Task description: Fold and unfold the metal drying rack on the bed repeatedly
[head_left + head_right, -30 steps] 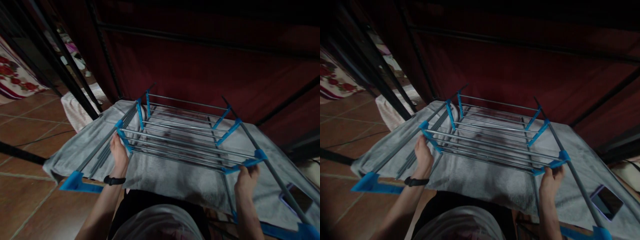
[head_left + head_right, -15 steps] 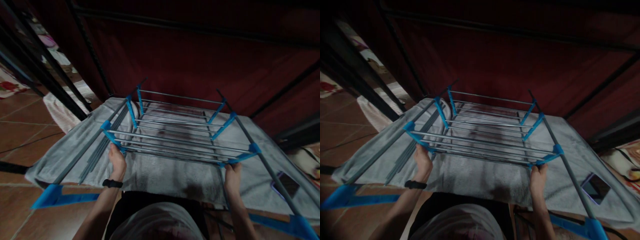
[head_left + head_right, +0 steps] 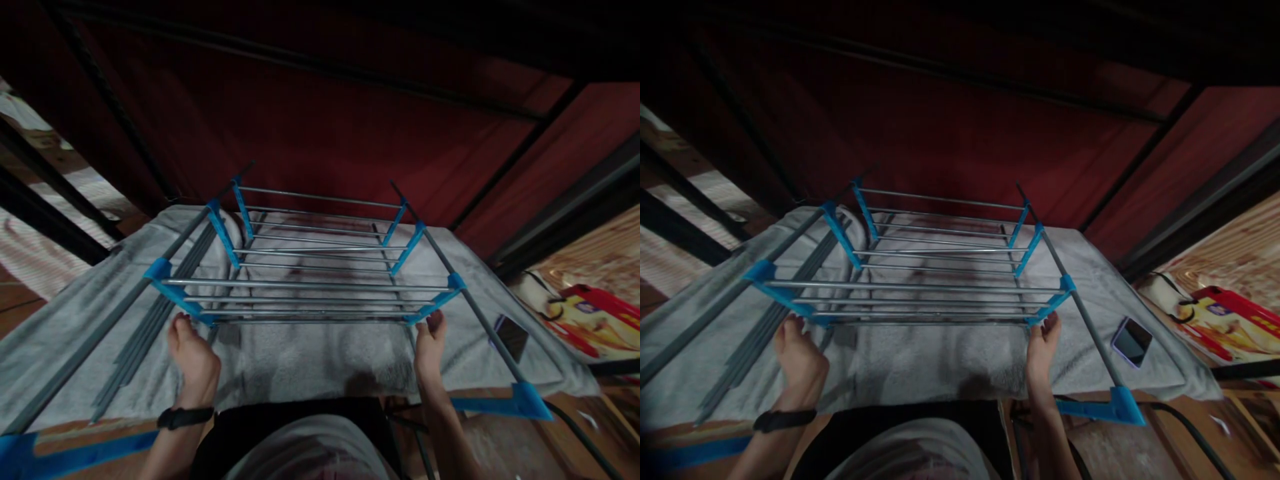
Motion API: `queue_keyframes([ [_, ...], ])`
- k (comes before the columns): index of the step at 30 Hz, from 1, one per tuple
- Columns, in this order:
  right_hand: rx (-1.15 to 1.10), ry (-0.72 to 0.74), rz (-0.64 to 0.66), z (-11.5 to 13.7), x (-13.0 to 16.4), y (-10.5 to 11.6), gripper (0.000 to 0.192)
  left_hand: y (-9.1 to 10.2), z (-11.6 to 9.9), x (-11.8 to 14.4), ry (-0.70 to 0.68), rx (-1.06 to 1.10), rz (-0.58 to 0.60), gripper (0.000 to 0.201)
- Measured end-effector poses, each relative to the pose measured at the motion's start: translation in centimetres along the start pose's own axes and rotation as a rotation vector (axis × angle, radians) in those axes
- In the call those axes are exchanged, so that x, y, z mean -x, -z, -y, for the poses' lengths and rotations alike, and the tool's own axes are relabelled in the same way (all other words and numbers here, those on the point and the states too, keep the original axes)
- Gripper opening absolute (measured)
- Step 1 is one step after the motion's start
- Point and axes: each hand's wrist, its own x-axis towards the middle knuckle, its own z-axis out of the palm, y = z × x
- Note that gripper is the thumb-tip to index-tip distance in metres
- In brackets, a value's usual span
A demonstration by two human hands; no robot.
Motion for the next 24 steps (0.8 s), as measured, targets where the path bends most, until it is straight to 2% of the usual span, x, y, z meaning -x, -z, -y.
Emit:
queue_keyframes([
  [2, -0.019, 0.055, -0.096, 1.3, 1.9, -0.2, 0.051, 0.5, -0.4, 1.6, -0.104, -0.018, -0.103, 0.029],
  [3, -0.031, 0.098, -0.096, 2.3, 2.8, -0.4, 0.047, 0.7, -1.0, 2.7, -0.180, -0.032, -0.087, 0.030],
  [5, -0.075, 0.196, -0.009, 4.8, 3.8, -0.8, 0.039, 0.8, -3.1, 4.9, -0.295, -0.040, 0.045, 0.034],
  [8, -0.145, 0.353, 0.096, 10.3, 2.7, -2.0, 0.027, -0.1, -8.3, 7.8, -0.507, -0.009, 0.192, 0.024],
  [11, -0.196, 0.478, 0.156, 16.8, -1.1, -4.2, 0.023, -2.3, -14.2, 8.6, -0.589, 0.102, 0.265, 0.018],
  [15, -0.148, 0.621, 0.325, 24.1, -6.0, -9.0, 0.024, -7.1, -21.0, 6.1, -0.537, 0.286, 0.270, 0.017],
  [18, 0.111, 0.751, 0.638, 27.2, -7.1, -13.4, 0.025, -12.6, -26.0, 3.1, -0.499, 0.398, 0.310, 0.014],
  [20, 0.326, 0.823, 0.845, 28.1, -6.6, -16.2, 0.027, -16.7, -29.3, 1.2, -0.538, 0.363, 0.412, 0.012],
  [22, 0.519, 0.872, 1.011, 27.9, -5.8, -18.5, 0.029, -20.2, -31.9, -0.5, -0.601, 0.221, 0.577, 0.011],
  [24, 0.657, 0.903, 1.133, 26.8, -5.1, -20.1, 0.031, -21.9, -33.3, -2.3, -0.743, -0.013, 0.733, 0.012],
])
